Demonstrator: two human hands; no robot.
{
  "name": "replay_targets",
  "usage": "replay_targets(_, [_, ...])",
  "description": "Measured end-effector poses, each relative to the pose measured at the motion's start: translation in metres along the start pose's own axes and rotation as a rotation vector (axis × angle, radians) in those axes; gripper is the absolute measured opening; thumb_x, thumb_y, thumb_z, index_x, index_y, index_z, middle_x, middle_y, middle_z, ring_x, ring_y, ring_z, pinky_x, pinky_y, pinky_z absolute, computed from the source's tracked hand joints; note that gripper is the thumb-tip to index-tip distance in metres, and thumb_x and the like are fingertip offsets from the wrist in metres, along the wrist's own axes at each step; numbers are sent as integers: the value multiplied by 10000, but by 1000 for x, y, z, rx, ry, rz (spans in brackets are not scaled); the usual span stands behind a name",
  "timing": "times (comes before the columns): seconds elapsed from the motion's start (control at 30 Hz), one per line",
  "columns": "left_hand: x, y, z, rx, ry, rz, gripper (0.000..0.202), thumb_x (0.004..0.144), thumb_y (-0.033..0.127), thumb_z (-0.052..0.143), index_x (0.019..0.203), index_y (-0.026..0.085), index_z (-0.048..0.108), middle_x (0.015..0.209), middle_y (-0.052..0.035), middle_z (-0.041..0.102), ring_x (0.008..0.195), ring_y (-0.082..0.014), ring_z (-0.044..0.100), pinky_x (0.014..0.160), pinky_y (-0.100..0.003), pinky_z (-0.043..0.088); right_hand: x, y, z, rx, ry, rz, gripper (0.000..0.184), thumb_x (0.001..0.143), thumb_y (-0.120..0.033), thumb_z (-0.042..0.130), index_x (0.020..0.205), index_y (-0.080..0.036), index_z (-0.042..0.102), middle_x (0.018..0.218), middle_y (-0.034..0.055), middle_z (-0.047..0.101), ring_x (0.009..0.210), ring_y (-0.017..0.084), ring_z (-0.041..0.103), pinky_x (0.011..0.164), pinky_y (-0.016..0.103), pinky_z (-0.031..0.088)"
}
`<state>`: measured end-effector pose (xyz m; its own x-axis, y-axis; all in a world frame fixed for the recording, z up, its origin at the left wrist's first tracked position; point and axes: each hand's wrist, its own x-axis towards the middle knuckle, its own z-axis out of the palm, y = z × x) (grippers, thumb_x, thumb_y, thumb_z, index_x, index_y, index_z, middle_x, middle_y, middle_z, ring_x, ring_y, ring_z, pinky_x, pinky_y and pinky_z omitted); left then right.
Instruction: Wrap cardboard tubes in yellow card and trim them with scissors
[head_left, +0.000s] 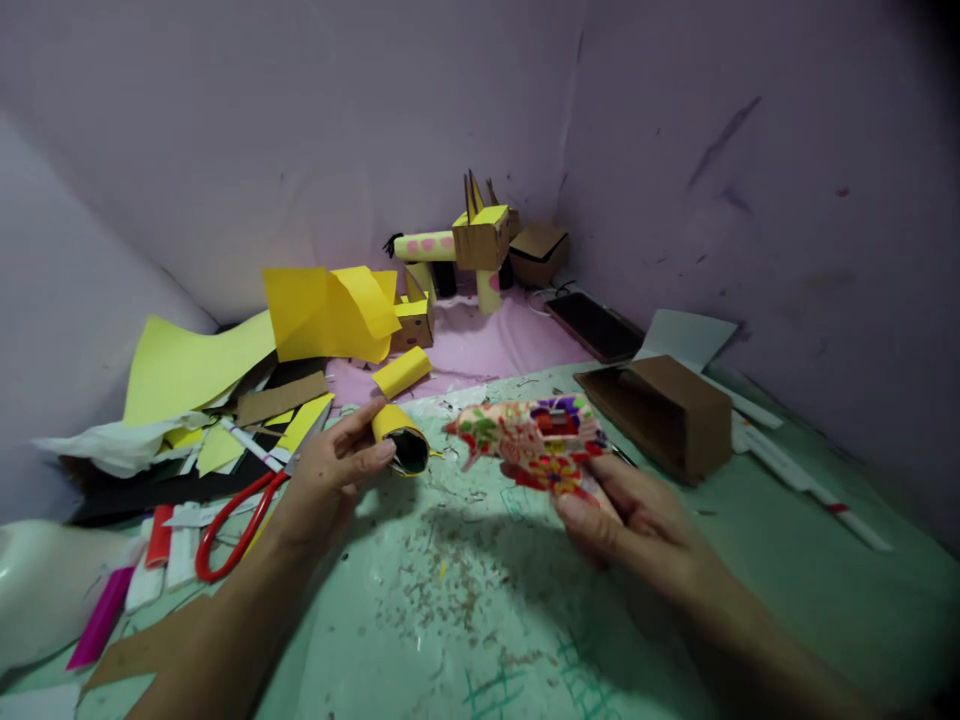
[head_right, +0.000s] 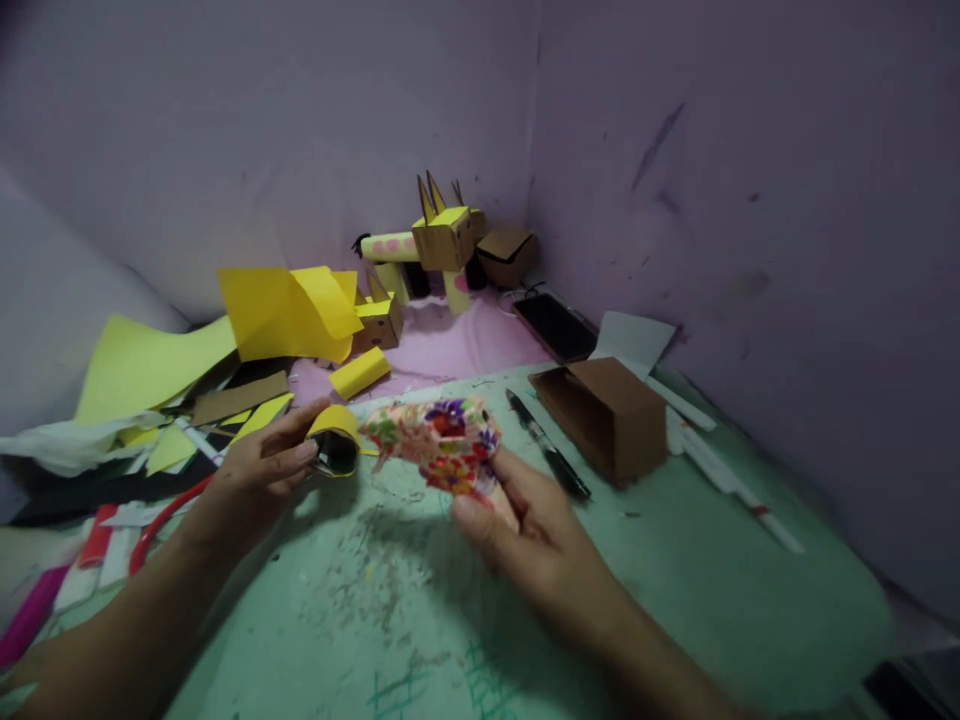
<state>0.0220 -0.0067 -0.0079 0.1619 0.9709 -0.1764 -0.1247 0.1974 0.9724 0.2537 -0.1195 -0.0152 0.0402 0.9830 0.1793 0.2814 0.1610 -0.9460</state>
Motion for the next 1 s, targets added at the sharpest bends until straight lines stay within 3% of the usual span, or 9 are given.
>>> replay_targets(0.07, [0, 0, 2, 9, -6, -12, 664, 483, 229, 870, 1113, 140, 680, 1101, -94, 708, 1025, -258, 632, 829, -295, 494, -8, 2, 6, 118, -107, 5, 257, 893, -314, 509, 1132, -263, 589, 910, 25, 656, 767, 188, 599, 699, 309, 499])
replay_targets(0.2, [-3, -1, 7, 10, -10, -31, 692, 474, 243, 871, 1127, 138, 669, 1114, -92, 704, 1016, -253, 629, 823, -291, 492, -11, 3, 20, 159, -202, 3, 313, 875, -204, 521, 1177, -261, 579, 791, -18, 593, 649, 146, 497, 601, 260, 424])
replay_targets(0.33, [-7, 0, 11, -4, -21, -41, 666, 482, 232, 870, 1114, 148, 676, 1110, -82, 706, 1032, -248, 620, 847, -294, 483, -10, 5, 26, 130, -200, -36, 348, 868, -139, 502, 1187, -263, 563, 813, -29, 574, 674, 132, 481, 616, 246, 392])
replay_targets(0.7, [-9, -3, 14, -33, -33, -66, 724, 472, 204, 870, 1157, 126, 650, 1040, -89, 716, 986, -249, 635, 854, -308, 479, -10, 4, 27, 92, -196, -11, 301, 865, -144, 496, 1134, -253, 572, 753, -40, 542, 625, 122, 438, 579, 241, 367])
replay_targets(1.0, [-9, -6, 19, -22, 20, 18, 710, 422, 191, 870, 1101, 105, 679, 1167, -119, 671, 1144, -306, 553, 875, -297, 467, -16, 1, 32, 34, -125, 43, 338, 869, -187, 491, 1195, -249, 558, 670, -40, 518, 559, 127, 430, 535, 250, 359])
